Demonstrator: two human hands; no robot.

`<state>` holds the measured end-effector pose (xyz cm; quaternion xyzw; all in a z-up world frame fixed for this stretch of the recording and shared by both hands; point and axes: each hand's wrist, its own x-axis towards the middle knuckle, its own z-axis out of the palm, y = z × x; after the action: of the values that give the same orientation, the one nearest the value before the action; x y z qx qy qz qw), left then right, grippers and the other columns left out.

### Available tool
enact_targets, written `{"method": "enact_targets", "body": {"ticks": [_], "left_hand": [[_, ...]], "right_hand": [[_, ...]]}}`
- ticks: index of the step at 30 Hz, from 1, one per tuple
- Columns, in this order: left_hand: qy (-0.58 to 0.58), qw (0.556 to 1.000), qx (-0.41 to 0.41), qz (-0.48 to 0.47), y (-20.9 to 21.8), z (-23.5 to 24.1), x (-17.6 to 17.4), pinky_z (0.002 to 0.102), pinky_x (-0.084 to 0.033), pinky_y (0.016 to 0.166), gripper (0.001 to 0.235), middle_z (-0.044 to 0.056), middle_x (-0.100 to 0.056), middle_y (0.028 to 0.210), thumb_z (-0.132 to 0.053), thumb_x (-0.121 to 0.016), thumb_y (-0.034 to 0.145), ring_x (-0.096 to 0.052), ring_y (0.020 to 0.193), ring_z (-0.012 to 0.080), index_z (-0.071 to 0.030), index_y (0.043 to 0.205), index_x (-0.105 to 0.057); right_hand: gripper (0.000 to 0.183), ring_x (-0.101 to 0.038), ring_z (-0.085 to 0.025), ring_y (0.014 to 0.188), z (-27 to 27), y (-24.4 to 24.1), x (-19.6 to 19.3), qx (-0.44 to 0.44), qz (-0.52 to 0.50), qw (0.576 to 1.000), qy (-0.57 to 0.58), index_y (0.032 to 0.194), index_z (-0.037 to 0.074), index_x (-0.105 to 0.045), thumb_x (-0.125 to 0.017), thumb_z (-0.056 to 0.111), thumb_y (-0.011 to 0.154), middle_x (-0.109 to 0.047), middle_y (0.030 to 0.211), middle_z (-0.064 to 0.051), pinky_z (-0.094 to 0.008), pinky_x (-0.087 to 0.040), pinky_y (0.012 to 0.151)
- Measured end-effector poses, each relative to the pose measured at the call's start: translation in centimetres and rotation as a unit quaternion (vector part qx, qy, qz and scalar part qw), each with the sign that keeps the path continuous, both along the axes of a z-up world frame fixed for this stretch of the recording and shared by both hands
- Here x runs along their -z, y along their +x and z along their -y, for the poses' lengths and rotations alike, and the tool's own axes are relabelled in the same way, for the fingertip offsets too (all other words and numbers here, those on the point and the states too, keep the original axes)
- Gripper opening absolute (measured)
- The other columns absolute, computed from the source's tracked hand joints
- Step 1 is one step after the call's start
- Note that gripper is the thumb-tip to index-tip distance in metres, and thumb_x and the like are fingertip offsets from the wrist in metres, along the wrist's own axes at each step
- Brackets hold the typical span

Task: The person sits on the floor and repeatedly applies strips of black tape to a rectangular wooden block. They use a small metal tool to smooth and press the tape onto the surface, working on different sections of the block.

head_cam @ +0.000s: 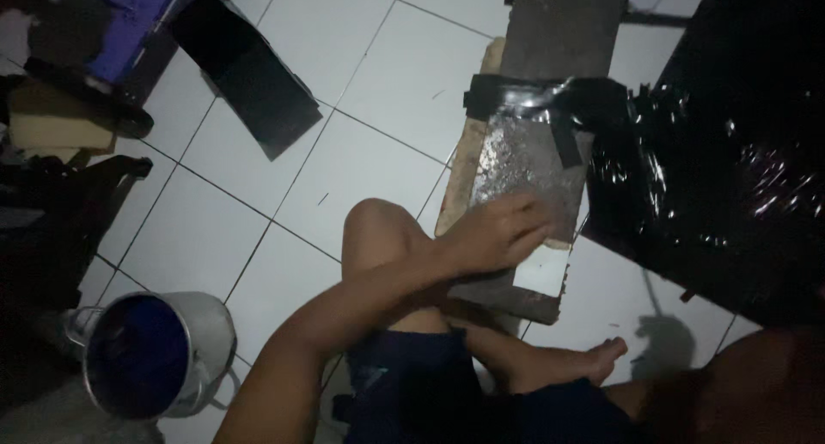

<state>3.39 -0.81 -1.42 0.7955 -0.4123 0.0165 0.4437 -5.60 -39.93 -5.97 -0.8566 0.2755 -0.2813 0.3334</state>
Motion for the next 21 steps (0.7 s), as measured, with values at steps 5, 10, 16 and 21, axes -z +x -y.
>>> {"method": "enact_targets", "body": {"ticks": [5,10,16,21], "left_hand": [[0.032,0.980,-0.098,0.171,8.2,2.3,-0.8,0.046,-0.052,0.102,0.035,0.016,-0.062,0.126,-0.018,-0.065,0.100,-0.061,0.119,0.0298,-0.004,0.132,-0.062],[0.165,0.965,-0.135,0.154,12.8,2.1,-0.3,0.053,-0.044,0.104,0.049,0.015,-0.059,0.133,-0.023,-0.067,0.095,-0.055,0.127,0.0337,-0.007,0.139,-0.056],[0.186,0.954,-0.144,0.188,14.9,3.1,2.4,0.062,-0.039,0.103,0.047,0.016,-0.058,0.134,-0.023,-0.064,0.087,-0.052,0.125,0.0352,-0.011,0.132,-0.061],[0.169,0.970,-0.104,0.139,16.1,3.6,3.1,0.061,-0.042,0.103,0.040,0.018,-0.058,0.132,-0.014,-0.061,0.093,-0.051,0.129,0.0331,-0.008,0.133,-0.061]], "right_hand": [[0.012,-0.067,-0.025,0.097,1.3,1.2,1.7,-0.033,-0.017,0.997,-0.072,0.115,-0.005,-0.066,-0.063,0.006,0.109,-0.070,0.109,-0.018,-0.040,-0.055,0.082],[0.011,-0.070,-0.027,0.108,1.7,1.6,4.3,-0.078,-0.048,0.989,-0.119,0.118,-0.005,-0.067,-0.064,0.002,0.110,-0.072,0.116,-0.019,-0.041,-0.059,0.093],[0.025,-0.069,-0.033,0.106,-0.2,-1.7,3.3,-0.042,-0.116,0.980,-0.155,0.130,-0.009,-0.066,-0.067,0.008,0.111,-0.070,0.117,-0.025,-0.046,-0.056,0.088],[0.031,-0.066,-0.031,0.107,-0.8,-3.6,3.2,0.038,-0.193,0.980,0.025,0.133,-0.006,-0.061,-0.066,0.015,0.110,-0.067,0.122,-0.023,-0.046,-0.055,0.090]]}}
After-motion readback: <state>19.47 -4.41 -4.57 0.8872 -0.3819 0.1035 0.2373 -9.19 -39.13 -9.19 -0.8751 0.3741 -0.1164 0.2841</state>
